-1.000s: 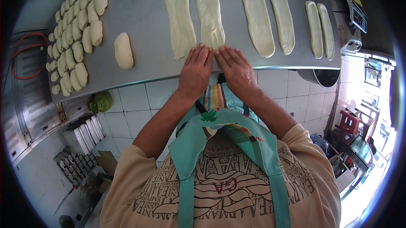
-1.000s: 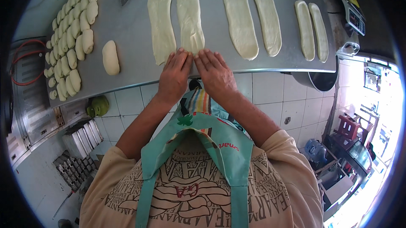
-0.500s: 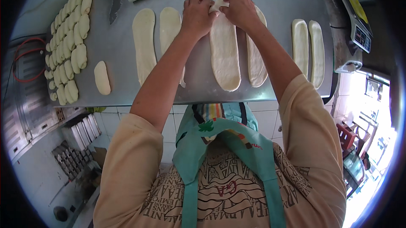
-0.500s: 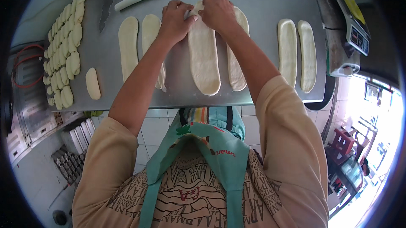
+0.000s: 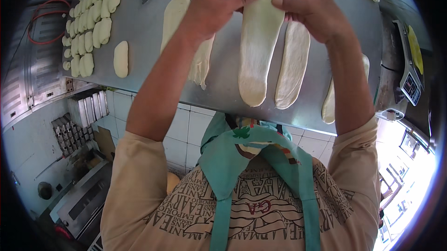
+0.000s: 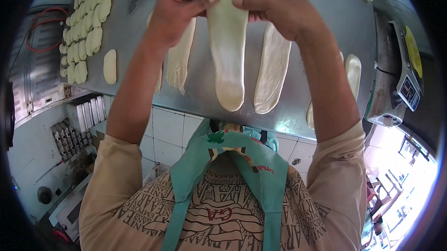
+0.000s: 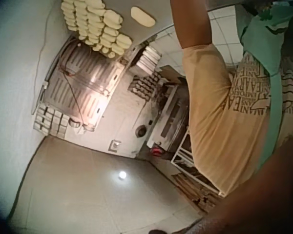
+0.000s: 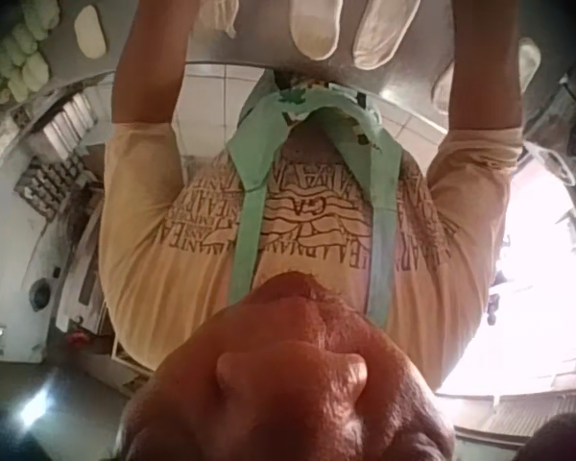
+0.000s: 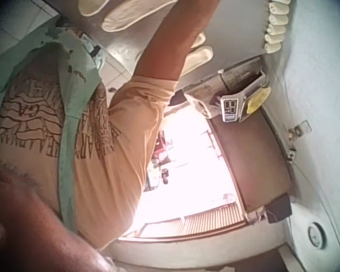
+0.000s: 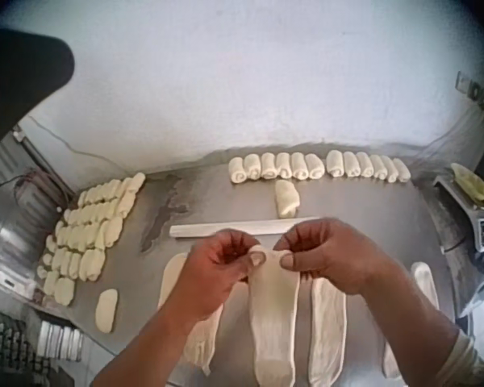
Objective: The person flattens small dough pieces on a metal table using a white rolling pin. They then roll the flattened dough into cylindrical shapes and arrange them in rows. The process is repeated for multiple dough pieces.
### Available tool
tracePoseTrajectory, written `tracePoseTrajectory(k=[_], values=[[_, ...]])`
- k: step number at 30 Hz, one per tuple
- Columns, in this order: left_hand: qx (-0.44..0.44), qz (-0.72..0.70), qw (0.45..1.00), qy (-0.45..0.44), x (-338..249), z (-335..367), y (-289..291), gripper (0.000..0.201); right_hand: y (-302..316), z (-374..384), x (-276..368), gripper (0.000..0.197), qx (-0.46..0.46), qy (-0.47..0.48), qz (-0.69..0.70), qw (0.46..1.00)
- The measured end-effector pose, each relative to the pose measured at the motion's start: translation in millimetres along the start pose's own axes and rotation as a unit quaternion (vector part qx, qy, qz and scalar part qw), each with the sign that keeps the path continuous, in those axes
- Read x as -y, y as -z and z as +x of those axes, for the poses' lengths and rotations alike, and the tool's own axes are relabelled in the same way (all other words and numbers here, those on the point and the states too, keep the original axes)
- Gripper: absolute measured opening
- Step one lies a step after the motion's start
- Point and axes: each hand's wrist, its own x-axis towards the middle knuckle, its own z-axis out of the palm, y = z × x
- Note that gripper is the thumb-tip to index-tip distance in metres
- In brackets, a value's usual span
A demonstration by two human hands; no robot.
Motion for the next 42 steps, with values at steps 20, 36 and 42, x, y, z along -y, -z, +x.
tracePoseTrajectory(k=[20, 36, 42], values=[[-0.021, 0.524, 0.813, -0.254, 130, -186, 10, 0.035, -166, -96, -182, 0.038, -0.166, 0.263, -0.585, 0.749], [0.003, 0.590, 0.785, -0.189, 105, -263, -24, 0.042, -176, -169, -183, 0.046, -0.056, 0.210, -0.593, 0.776], [-0.042, 0.399, 0.907, -0.130, 63, -162, -63, 0.040, -43, -115, -141, 0.033, -0.285, 0.149, -0.417, 0.850]])
